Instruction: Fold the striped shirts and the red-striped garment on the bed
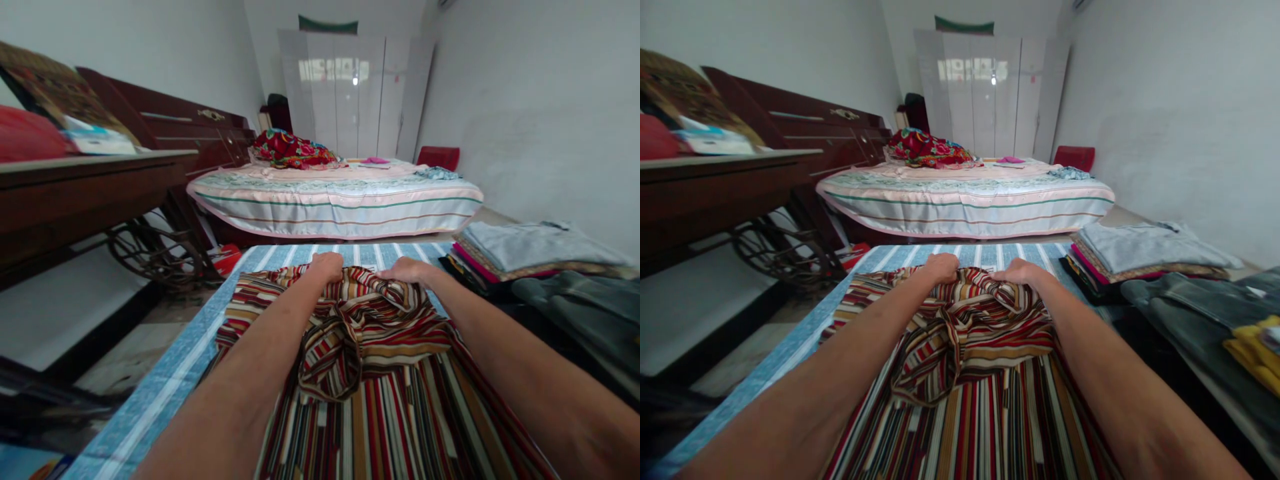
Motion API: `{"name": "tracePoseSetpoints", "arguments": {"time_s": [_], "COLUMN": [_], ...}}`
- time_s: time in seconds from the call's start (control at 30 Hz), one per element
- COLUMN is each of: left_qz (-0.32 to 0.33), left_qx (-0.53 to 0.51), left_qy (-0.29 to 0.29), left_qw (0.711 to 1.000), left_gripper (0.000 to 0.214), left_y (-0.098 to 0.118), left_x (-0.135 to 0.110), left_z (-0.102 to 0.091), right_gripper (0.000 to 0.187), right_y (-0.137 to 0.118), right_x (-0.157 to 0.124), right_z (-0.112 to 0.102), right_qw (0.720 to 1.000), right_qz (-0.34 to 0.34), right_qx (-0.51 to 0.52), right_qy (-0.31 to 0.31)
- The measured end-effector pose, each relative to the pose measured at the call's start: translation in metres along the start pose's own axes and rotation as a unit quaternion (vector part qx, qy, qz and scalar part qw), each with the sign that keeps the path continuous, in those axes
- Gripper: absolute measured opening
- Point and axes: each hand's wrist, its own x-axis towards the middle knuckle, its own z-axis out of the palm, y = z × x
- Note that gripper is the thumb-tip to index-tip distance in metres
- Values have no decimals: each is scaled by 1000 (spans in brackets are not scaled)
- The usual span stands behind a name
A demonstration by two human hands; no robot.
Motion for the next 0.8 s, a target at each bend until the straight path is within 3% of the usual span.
{"name": "tracePoseSetpoints", "arguments": {"time_s": [0.2,0.37,0.47,0.57,0.63,0.8], "left_qz": [60,76,68,100,105,100], "left_qx": [18,0,-122,-307,-388,-468], "left_qy": [7,63,138,122,108,96], "left_qw": [998,995,981,939,909,873], "left_gripper": [22,16,17,28,31,22], "left_y": [-8,-21,-29,-29,-27,-30], "left_x": [-26,-59,-81,-93,-93,-84], "left_z": [-13,-49,-79,-94,-92,-78], "right_gripper": [30,16,22,27,27,22], "right_y": [-28,-35,-35,-38,-43,-62], "right_x": [6,-18,-31,-34,-33,-29], "right_z": [18,1,-13,-17,-15,-14], "right_qw": [993,986,976,935,907,892], "right_qz": [-54,-145,-202,-254,-274,-309], "right_qx": [-97,-51,32,190,250,259], "right_qy": [-31,-67,-80,-161,-198,-204]}}
